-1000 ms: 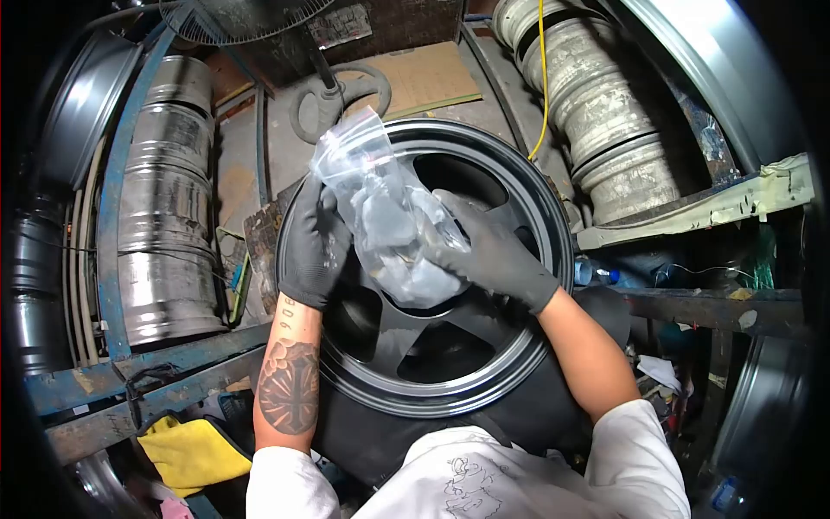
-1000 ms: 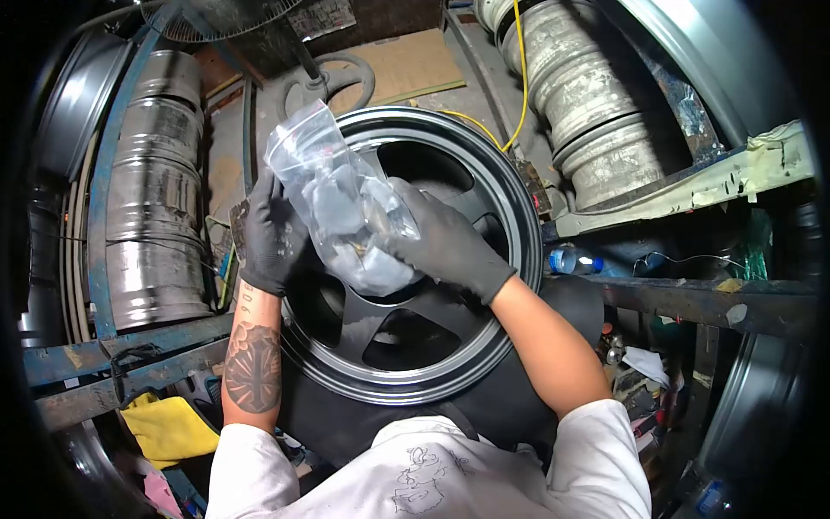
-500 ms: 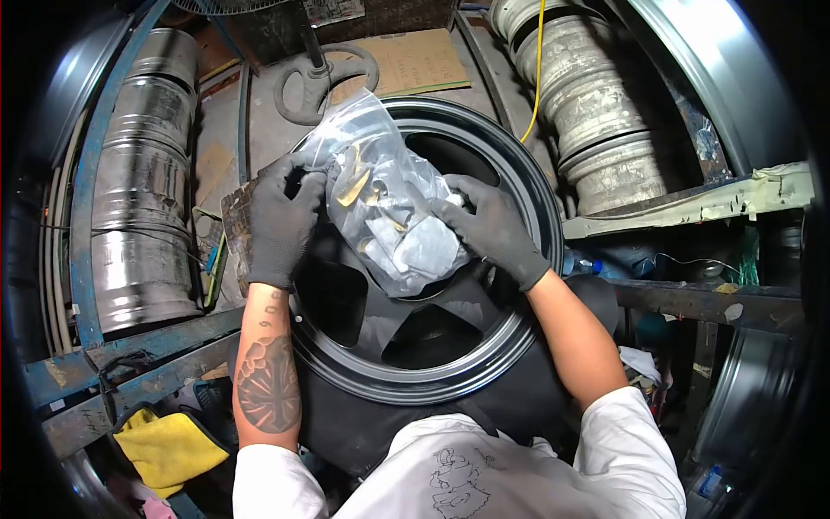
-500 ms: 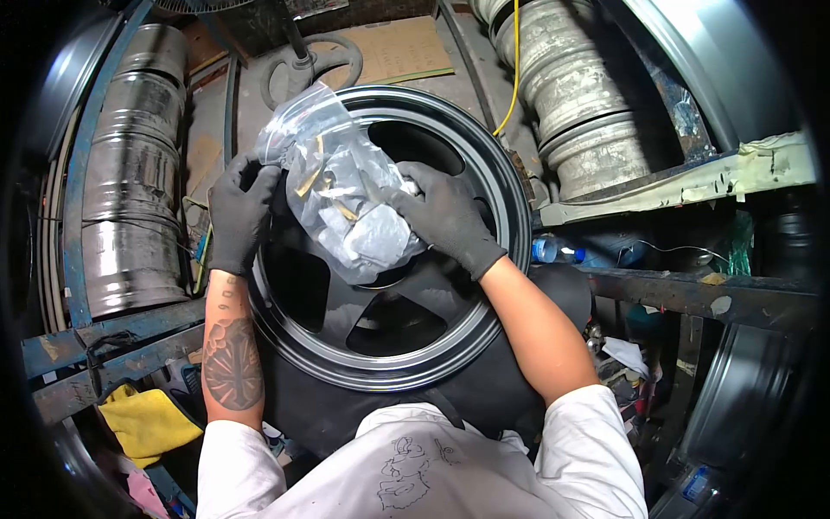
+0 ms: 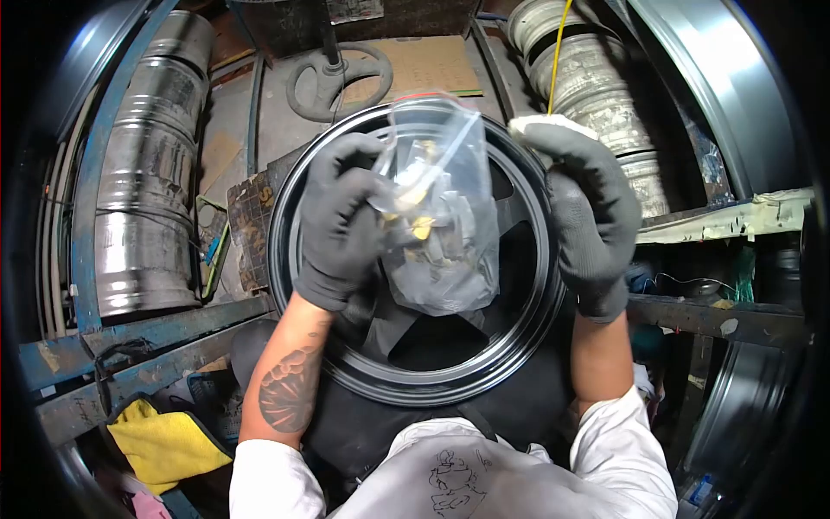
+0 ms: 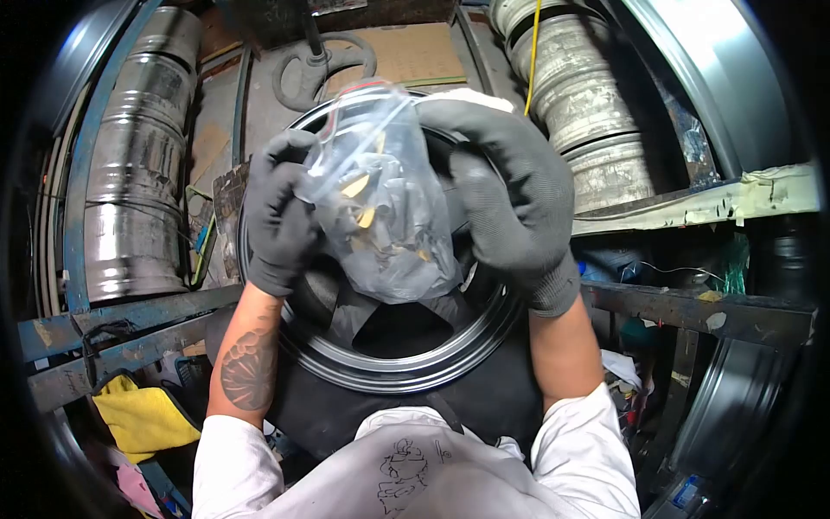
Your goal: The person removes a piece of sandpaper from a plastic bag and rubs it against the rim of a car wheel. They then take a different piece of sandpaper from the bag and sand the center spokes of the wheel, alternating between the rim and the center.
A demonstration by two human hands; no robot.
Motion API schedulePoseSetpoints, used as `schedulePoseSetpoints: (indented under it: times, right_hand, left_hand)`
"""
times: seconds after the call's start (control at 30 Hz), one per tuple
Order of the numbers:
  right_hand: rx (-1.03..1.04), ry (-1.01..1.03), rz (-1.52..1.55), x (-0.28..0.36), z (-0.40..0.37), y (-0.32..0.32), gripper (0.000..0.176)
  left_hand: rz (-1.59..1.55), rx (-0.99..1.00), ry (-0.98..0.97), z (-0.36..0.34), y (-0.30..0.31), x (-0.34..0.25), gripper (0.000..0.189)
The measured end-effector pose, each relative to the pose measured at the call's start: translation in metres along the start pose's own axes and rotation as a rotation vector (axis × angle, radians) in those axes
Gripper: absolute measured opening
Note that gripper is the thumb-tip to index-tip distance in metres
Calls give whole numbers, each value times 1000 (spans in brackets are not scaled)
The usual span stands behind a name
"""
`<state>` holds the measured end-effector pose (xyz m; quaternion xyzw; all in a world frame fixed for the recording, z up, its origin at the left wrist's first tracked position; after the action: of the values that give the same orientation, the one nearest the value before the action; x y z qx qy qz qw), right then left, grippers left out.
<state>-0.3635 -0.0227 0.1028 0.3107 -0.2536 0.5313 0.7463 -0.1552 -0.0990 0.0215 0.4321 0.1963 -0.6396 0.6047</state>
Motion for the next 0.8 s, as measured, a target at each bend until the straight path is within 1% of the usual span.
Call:
schedulePoseSetpoints:
  times: [0.03,0.07,0.1,0.13,0.17,0.23,0.3,0.33,0.37,0.4,0.43,0.47,0.53,0.57,0.6,0.63,0.7,0.73,0.8]
  right_hand:
    - [204,76,-157,10,18,-15,30]
    - [394,181,-296,20,32,-30,29]
    - [541,198,-387,19,41,-50,26]
    - [687,26,-273,1,43,-66,20]
    - [886,-49,-237,-19,36,-81,19]
    - [1055,-95,-366,-38,18,-94,15]
    - [1189,-198,-627,-45,-3,-102,17]
    - [1159,-165,-709,-42,-13,-101,21]
    - [1065,-161,-749,-32,-20,-97,21]
    - [968,-112,-776,-21,-25,-94,21]
    - [867,-64,-799,-11,-25,-89,21]
    - [873,-111,-822,-13,-29,-83,22]
    - [893,-221,-851,-19,-41,-73,25]
    - [808,-175,-827,-15,-40,-70,26]
    - [717,-126,-805,-10,-37,-67,27]
    - [624,-80,-784,-6,-34,-61,28]
    - [577,-127,-812,-15,-35,-51,28]
    - [550,-146,-825,-20,-34,-47,28]
    - [600,-140,-828,-30,-39,-49,27]
  left_hand:
    - [63,20,-69,-5,-5,-13,19]
    - [41,-1,-125,-9,-8,-23,21]
    - [17,-22,-185,-12,-10,-32,24]
    - [47,-31,-200,-15,-10,-36,24]
    - [75,-42,-213,-18,-9,-39,24]
    - [26,-65,-181,-15,1,-30,25]
    - [122,-185,-214,-12,16,-26,24]
    - [121,-115,-182,-10,21,-29,23]
    - [90,-65,-269,-10,22,-33,23]
    - [-7,51,-113,-7,20,-25,25]
    - [19,15,-213,-11,20,-33,25]
    - [47,-24,-312,-16,20,-41,26]
    - [117,3,-318,-14,19,-42,25]
    - [154,16,-322,-12,19,-46,24]
    - [182,41,-269,-9,19,-49,22]
    - [180,31,-271,-10,18,-48,22]
    - [173,6,-275,-11,16,-47,22]
    - [198,32,-272,-11,13,-48,23]
    - [155,65,-232,-17,2,-40,24]
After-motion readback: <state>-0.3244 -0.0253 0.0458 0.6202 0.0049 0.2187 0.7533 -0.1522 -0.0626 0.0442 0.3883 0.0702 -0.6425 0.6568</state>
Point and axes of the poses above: each hand's wrist, its own z-axis towards the middle knuckle, its own y-axis out of the back of the hand, x = y × z, the point moved 9 cm from there along z, towards the middle knuckle, and after that the axes turned 6 degrees about y, right-handed, at the moved point
